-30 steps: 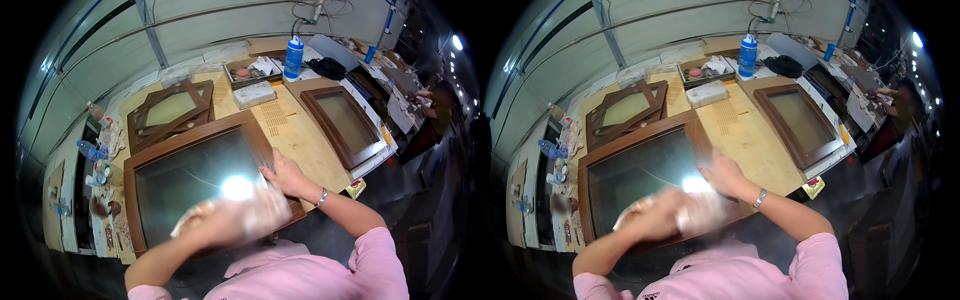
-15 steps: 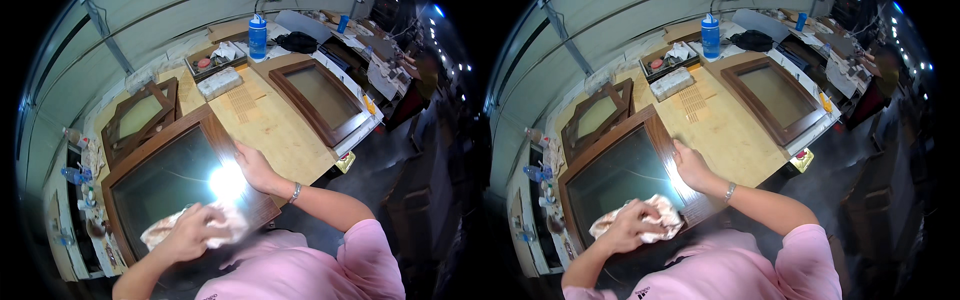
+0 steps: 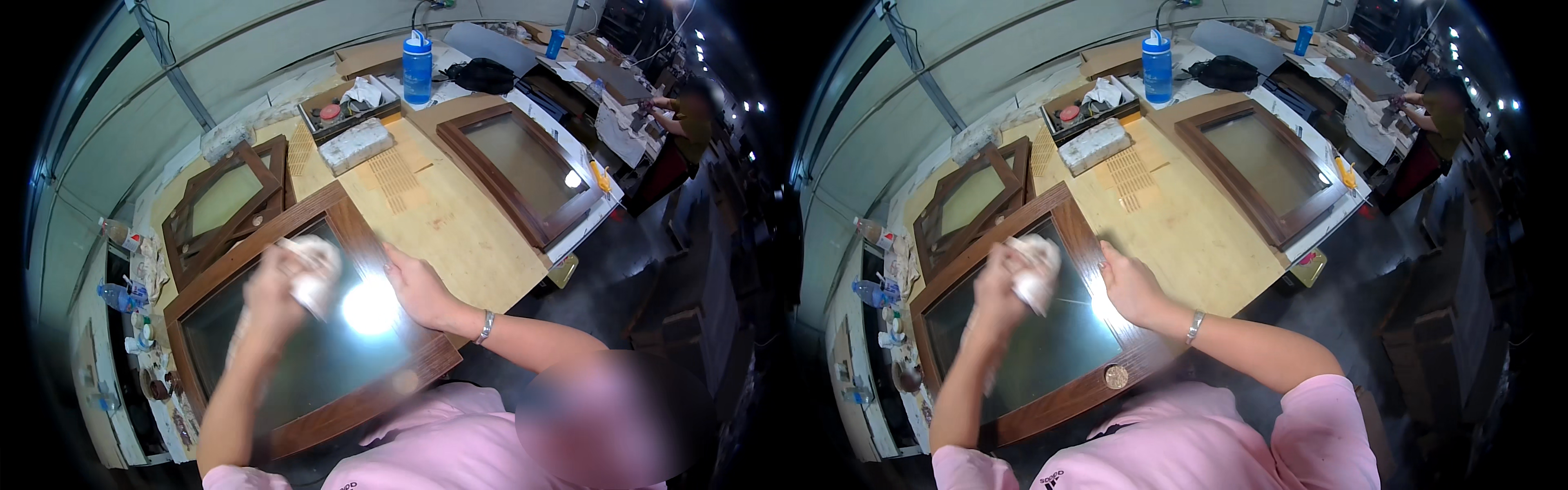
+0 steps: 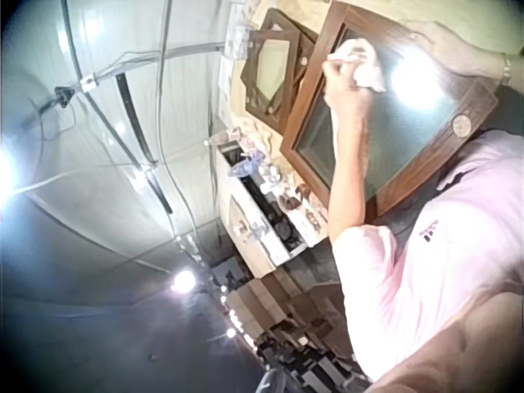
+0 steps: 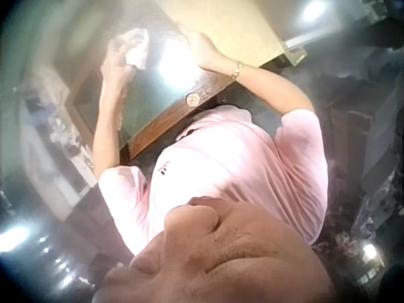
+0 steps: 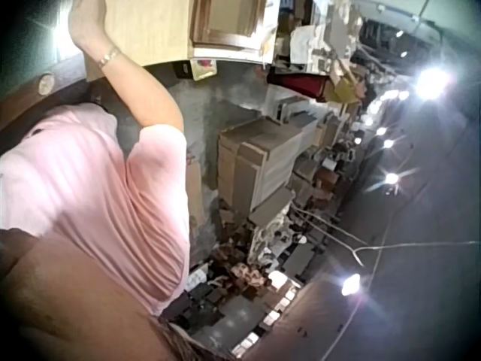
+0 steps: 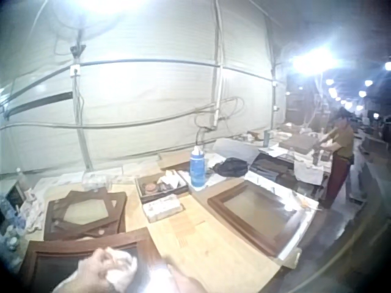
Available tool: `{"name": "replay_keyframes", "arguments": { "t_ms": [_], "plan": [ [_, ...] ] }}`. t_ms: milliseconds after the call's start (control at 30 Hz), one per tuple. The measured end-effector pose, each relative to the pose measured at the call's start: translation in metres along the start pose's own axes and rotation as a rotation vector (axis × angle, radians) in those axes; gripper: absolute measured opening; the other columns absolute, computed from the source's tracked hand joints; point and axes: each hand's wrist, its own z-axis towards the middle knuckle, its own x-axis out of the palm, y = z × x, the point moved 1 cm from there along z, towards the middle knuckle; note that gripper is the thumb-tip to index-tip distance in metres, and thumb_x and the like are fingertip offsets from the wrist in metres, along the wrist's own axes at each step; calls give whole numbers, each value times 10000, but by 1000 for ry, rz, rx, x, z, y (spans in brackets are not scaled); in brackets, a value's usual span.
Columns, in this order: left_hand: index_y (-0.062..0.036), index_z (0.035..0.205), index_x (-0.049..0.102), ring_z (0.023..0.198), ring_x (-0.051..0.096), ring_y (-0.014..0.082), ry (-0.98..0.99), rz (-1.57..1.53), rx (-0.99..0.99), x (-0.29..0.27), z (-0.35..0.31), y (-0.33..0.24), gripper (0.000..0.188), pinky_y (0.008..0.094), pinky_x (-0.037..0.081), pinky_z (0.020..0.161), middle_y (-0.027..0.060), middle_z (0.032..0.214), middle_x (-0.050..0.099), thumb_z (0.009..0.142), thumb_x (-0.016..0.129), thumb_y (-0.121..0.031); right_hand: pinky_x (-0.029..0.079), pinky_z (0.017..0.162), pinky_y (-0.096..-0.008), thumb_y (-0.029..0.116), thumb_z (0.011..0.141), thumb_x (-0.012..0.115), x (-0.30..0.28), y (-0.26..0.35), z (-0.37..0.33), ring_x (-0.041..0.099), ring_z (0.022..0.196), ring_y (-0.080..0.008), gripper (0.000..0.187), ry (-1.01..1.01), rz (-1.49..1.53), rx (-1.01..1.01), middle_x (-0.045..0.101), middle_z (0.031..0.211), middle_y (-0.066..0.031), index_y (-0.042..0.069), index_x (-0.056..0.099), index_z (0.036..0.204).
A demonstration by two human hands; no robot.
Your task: The person polishes the wood frame and glass of a cabinet door using a cloth and a sanding block, then applies adhesive or filler to joints using a small tool.
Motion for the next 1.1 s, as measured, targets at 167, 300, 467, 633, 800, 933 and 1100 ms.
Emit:
{"name": "replay_keyframes", "arguments": {
  "t_ms": [167, 300, 467, 633, 800, 933, 1100],
  "plan": [
    [-110, 1006, 755, 945, 663, 328, -90, 30, 231, 16, -7, -39, 301, 429, 564, 758, 117, 1062, 626, 714, 731, -39, 498, 879, -441, 108, 996, 454, 0, 9, 4, 672, 976, -420, 441, 64, -6, 81, 622, 1034, -371, -100, 453, 1385],
    [-171, 1002, 772, 925, 686, 263, 147, 46, 171, -10, -39, -25, 327, 372, 568, 825, 75, 1032, 607, 684, 834, -135, 500, 719, -520, 157, 987, 474, 6, -4, 5, 653, 778, -456, 448, -47, -46, -67, 646, 820, -313, -62, 487, 1377],
    [-30, 1093, 737, 871, 622, 189, -75, -116, -509, -76, 4, 21, 267, 307, 518, 765, 51, 946, 556, 830, 696, -51, 501, 720, -525, 155, 983, 473, 8, -13, 7, 652, 772, -456, 436, -90, -75, -112, 646, 805, -313, -53, 501, 1366],
    [-134, 1219, 702, 1133, 582, 295, 93, 87, 287, 6, 9, -33, 533, 470, 391, 1056, 79, 1309, 588, 698, 711, -20, 501, 754, -526, 165, 984, 467, 11, -11, 6, 655, 815, -452, 439, -1, -110, -45, 652, 854, -315, -44, 504, 1369],
    [-151, 1074, 786, 1201, 568, 309, -67, 210, 10, -50, -34, 103, 326, 376, 400, 1042, 117, 1346, 627, 751, 769, -187, 501, 896, -459, 109, 963, 496, 3, 7, 1, 639, 1027, -437, 383, 18, -53, 43, 655, 1028, -314, -32, 531, 1317],
    [55, 1258, 643, 1210, 565, 218, -274, -213, -166, -107, -51, 41, 364, 342, 434, 1055, 143, 1250, 645, 973, 588, -165, 434, 1018, -470, 100, 905, 604, 3, 8, 5, 495, 1229, -447, 552, -114, -277, -390, 483, 1350, -291, -39, 432, 1411],
    [90, 1294, 577, 951, 660, 135, -180, -882, -344, -113, -48, -16, 406, 257, 522, 848, 124, 1141, 686, 988, 560, -176, 346, 1128, -468, 145, 771, 779, 18, 90, 23, 340, 1357, -453, 782, 87, 4, -596, 340, 1481, -244, 16, 404, 1444]
  ]
}}
